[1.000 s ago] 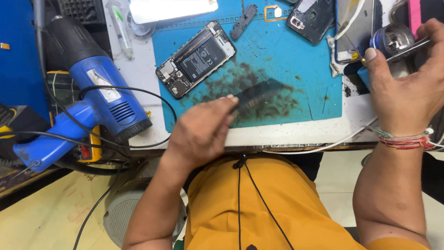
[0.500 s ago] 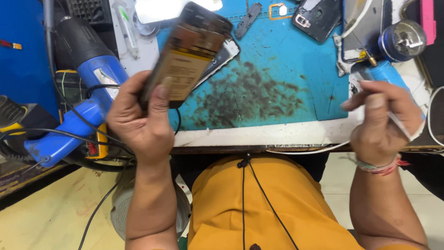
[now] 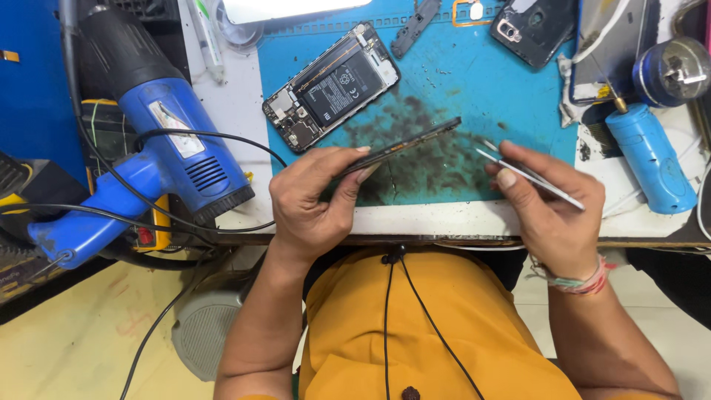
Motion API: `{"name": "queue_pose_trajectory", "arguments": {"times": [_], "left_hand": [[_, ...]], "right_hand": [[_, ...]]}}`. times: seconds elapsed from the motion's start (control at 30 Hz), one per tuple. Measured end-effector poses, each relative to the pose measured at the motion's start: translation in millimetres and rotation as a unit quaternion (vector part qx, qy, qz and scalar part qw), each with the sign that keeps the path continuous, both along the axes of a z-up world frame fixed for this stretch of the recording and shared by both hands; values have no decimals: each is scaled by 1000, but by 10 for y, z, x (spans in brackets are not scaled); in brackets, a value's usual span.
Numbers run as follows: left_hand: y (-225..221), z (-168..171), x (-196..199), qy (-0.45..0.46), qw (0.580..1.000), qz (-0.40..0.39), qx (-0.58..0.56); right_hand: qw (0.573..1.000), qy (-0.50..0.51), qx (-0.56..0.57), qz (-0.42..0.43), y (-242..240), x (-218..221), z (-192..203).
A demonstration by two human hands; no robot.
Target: The person retrieves a flexible ribbon cable from a plastic parts box and places it on the workbench. They then use tweezers to apply a small amount of solder paste to the edge of a smartphone screen assembly. Finally, the person uses a soldering iron to heat the paste on the screen's connector area.
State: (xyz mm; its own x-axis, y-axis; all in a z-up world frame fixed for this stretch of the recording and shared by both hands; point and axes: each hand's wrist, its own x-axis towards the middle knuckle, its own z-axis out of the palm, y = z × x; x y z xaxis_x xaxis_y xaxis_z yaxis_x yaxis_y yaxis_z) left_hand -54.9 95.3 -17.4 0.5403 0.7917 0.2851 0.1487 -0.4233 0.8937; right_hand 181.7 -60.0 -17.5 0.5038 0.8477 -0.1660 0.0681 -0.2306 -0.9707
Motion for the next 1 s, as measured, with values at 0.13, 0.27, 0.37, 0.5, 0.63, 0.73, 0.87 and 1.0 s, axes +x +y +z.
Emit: {"name": "queue_pose_trajectory", "arguments": {"times": [0.13,0.27,0.37,0.5,0.63,0.73,0.87,1.0], "left_hand": [[14,-55,17,25,999,-3,34],[6,-132,68,6,999,7,46],[-10,-172,91,6,997,20,73],[-1,-201,85,3,997,18,80],[-16,-215,84,1,996,21,83],[-11,-218,89,0,996,20,82],[-6,-219,82,-1,997,19,77],[-16,-238,73,6,996,23,82]], "right_hand": [[995,-87,51,14,-57,-124,-56],[984,-160,73,20,-116,-203,-226],[983,-165,76,21,-116,-204,-270],[976,-203,70,39,-99,-205,-250],[976,-197,81,36,-93,-224,-260],[979,-187,84,18,-107,-237,-292],[980,-183,81,-4,-142,-238,-325],[982,-169,84,-13,-159,-227,-362]]}}
